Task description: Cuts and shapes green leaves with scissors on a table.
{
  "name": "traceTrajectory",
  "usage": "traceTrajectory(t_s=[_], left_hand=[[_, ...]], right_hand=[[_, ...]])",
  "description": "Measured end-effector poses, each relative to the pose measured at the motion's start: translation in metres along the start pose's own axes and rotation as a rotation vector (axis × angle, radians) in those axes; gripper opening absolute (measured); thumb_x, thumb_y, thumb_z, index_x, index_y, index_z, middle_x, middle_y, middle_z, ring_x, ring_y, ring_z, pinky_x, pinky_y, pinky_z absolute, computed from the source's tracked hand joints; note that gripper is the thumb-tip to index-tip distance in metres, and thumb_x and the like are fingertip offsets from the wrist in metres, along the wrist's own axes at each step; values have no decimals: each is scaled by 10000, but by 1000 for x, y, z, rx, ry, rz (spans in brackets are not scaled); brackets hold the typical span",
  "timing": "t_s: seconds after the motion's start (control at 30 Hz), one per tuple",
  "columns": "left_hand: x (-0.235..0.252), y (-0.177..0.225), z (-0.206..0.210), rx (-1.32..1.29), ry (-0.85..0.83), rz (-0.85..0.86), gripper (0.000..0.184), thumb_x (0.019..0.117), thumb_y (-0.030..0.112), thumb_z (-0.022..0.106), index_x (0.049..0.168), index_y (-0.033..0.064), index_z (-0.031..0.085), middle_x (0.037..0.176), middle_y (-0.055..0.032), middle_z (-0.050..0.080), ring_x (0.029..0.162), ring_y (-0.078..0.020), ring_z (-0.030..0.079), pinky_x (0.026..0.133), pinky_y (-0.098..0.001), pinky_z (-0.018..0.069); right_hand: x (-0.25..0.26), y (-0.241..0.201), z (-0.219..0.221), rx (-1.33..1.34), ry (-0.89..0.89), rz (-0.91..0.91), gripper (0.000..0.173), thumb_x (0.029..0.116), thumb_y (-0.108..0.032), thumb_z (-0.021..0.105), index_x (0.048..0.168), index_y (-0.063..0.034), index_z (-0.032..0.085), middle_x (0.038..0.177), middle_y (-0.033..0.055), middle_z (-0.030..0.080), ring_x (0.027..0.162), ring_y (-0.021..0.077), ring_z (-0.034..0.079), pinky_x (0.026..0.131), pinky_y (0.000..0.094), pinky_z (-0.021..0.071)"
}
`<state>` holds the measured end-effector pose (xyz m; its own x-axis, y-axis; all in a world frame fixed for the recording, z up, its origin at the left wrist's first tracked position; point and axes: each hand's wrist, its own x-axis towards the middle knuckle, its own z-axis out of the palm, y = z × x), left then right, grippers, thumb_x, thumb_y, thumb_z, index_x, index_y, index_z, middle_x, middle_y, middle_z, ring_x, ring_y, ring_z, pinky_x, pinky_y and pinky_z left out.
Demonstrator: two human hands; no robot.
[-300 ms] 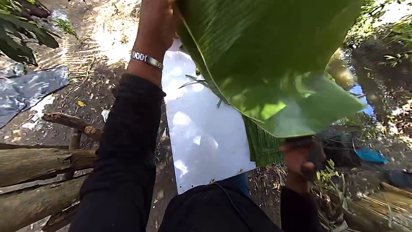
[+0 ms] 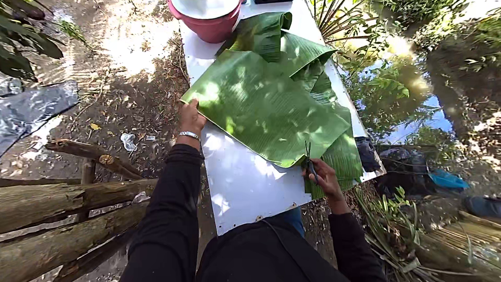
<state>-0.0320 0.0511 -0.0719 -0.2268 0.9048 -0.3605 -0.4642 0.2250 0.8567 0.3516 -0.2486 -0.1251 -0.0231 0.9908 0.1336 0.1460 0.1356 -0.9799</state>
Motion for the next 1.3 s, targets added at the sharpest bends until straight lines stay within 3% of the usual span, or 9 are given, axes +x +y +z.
traceTrajectory(t_s=[0.13, 0.23, 0.4, 0.53, 0.63, 0.73, 0.87, 1.1, 1.3], left_hand=[[-47, -36, -2, -88, -2, -156, 465, 1072, 299, 521, 1479, 101, 415, 1368, -122, 586, 1189, -239, 621, 966, -450, 553], [-104, -67, 5, -42, -22, -255, 384, 1051, 327, 553, 1340, 78, 505, 1146, -87, 631, 976, -205, 668, 835, -410, 587], [-178, -117, 21, 0, -162, -531, 337, 1067, 293, 538, 1261, 19, 573, 1071, -149, 701, 923, -263, 723, 798, -435, 617], [-193, -142, 44, 146, -305, -663, 418, 1080, 345, 518, 1277, -22, 549, 1017, -215, 707, 834, -317, 741, 715, -437, 636], [-198, -153, 61, 276, -366, -645, 373, 1050, 322, 594, 1205, -18, 576, 877, -190, 736, 675, -258, 741, 582, -359, 626], [-203, -160, 67, 414, -442, -583, 259, 1022, 183, 643, 1124, -51, 597, 853, -152, 750, 593, -179, 714, 523, -283, 588], [-205, -161, 60, 505, -564, -515, 122, 994, 52, 640, 1024, -63, 611, 829, -133, 751, 605, -153, 713, 563, -265, 590], [-200, -146, 69, 442, -452, -694, 423, 1054, 426, 536, 997, 20, 640, 773, -97, 719, 488, -146, 621, 443, -288, 526], [-195, -153, 63, 424, -513, -674, 220, 997, 185, 667, 1052, -28, 654, 821, -109, 737, 523, -127, 655, 464, -254, 548]], right_hand=[[-10, 2, -16, 43, 106, 28, 772, 909, -598, 681, 1345, 18, 518, 964, 15, 747, 844, 140, 718, 779, 323, 609], [-19, 6, -26, 82, 248, 48, 748, 924, -621, 641, 1343, -13, 519, 930, 7, 733, 815, 142, 707, 757, 322, 599], [-41, -9, -22, 142, 494, 90, 795, 936, -601, 629, 1410, -2, 410, 873, 5, 697, 743, 164, 700, 706, 354, 618], [-71, -37, 19, 253, 539, 85, 688, 942, -633, 608, 1322, -70, 505, 880, 13, 731, 755, 197, 727, 721, 406, 640], [-92, -52, 72, 362, 436, 189, 682, 934, -633, 615, 1295, -56, 586, 929, 45, 733, 765, 197, 715, 691, 394, 632], [-102, -52, 110, 455, 355, 326, 590, 975, -445, 663, 1302, 37, 567, 909, 70, 737, 730, 192, 717, 683, 392, 638], [-95, -50, 125, 595, 445, 592, 319, 1027, -75, 521, 1310, 70, 503, 910, 138, 736, 653, 182, 690, 612, 346, 613], [-78, -49, 128, 668, 487, 700, 295, 985, 32, 570, 1273, 62, 511, 856, 145, 719, 582, 172, 652, 564, 335, 599], [-54, -46, 129, 654, 455, 775, 289, 977, 47, 601, 1254, 51, 519, 828, 153, 710, 546, 175, 630, 549, 349, 598]])
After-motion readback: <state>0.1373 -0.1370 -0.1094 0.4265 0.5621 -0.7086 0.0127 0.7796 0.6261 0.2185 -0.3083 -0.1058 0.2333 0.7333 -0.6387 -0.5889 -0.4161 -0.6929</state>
